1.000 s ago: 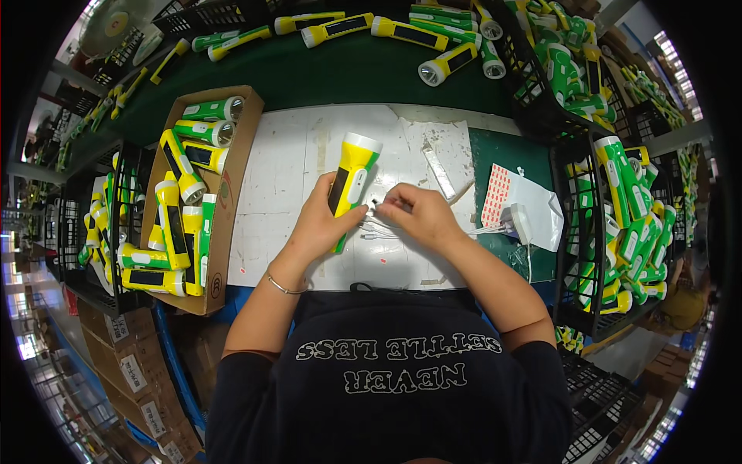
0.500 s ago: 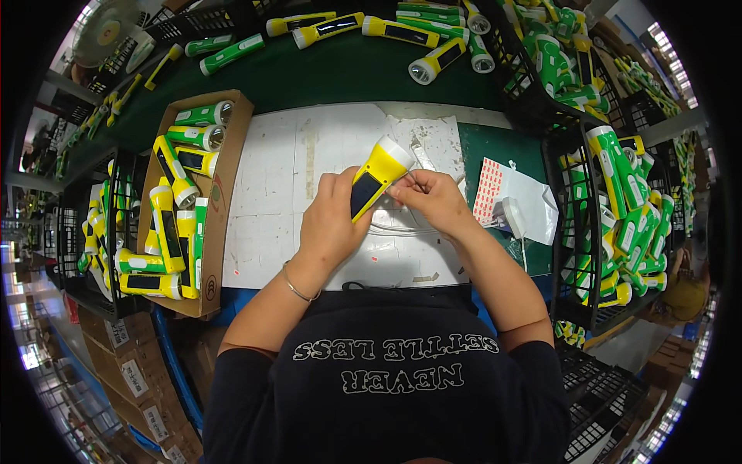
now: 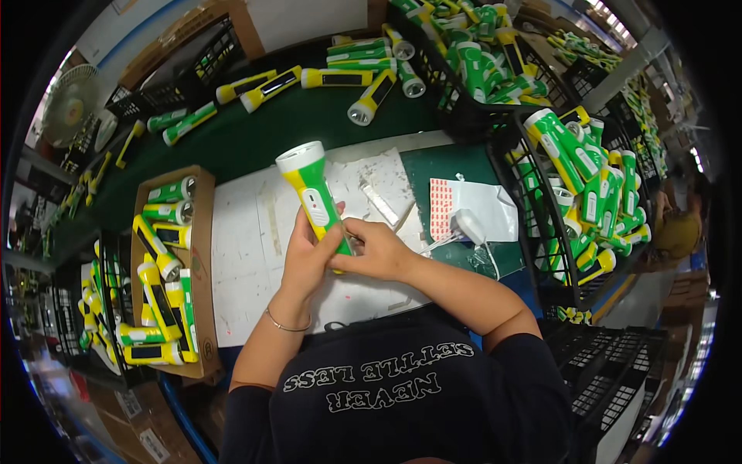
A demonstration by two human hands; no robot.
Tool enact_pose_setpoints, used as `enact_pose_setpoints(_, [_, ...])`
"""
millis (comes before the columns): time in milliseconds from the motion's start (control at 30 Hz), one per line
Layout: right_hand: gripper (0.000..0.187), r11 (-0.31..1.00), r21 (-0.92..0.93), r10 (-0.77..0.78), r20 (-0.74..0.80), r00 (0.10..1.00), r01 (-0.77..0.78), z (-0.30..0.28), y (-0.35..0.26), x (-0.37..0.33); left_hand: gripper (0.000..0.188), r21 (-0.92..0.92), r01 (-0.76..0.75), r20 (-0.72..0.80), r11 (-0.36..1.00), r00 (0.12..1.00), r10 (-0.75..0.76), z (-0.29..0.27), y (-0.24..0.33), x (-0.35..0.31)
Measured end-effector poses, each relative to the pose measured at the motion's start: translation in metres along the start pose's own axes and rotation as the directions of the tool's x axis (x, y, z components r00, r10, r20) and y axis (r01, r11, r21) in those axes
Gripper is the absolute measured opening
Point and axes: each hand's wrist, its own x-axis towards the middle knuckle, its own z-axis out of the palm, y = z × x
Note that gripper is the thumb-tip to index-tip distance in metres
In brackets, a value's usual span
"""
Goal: Applying labels and testing flashlights on a factory assembly line.
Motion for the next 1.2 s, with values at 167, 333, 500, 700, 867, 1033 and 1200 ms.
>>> enact_pose_setpoints(167, [0.049, 0.965, -0.254, -0.221, -0.667, 0.712, 0.062, -0.134, -0.018, 0.021, 0.064, 0.181, -0.059, 0.048, 0.982, 0.998, 0.051, -0.016, 0.014, -0.003])
enact_pose_setpoints(333, [0.067, 0.458, -0.406, 0.053, -0.876, 0.480, -0.791, -0.296, -0.007, 0.043, 0.060, 0.135, 0.049, -0.003, 0.990, 0.999, -0.049, -0.031, 0.003, -0.006])
enact_pose_setpoints(500, [0.056, 0.209, -0.467, 0.212, -0.836, 0.506, -0.859, -0.306, -0.025, 0.068, 0.053, 0.140, 0.060, 0.001, 0.988, 0.998, -0.060, -0.029, 0.011, -0.006])
enact_pose_setpoints(700, [0.064, 0.398, -0.830, 0.074, -0.396, 0.915, -0.391, -0.170, -0.034, 0.145, 0.044, 0.114, 0.124, 0.015, 0.986, 0.992, -0.126, -0.031, 0.005, 0.002])
enact_pose_setpoints(867, [0.075, 0.476, -0.801, 0.276, -0.256, 0.926, -0.364, -0.126, 0.016, 0.167, 0.042, 0.163, 0.131, 0.014, 0.978, 0.991, -0.135, -0.028, 0.011, 0.001])
enact_pose_setpoints(1033, [0.054, 0.342, -0.920, -0.077, -0.231, 0.970, -0.192, -0.126, -0.037, 0.112, 0.043, 0.321, 0.011, -0.059, 0.947, 0.998, 0.008, -0.054, 0.007, 0.005])
enact_pose_setpoints(1200, [0.047, 0.670, -0.697, -0.252, 0.109, 0.962, 0.255, -0.131, -0.095, 0.042, 0.062, 0.877, -0.421, 0.291, 0.230, 0.848, 0.444, -0.027, 0.037, 0.028])
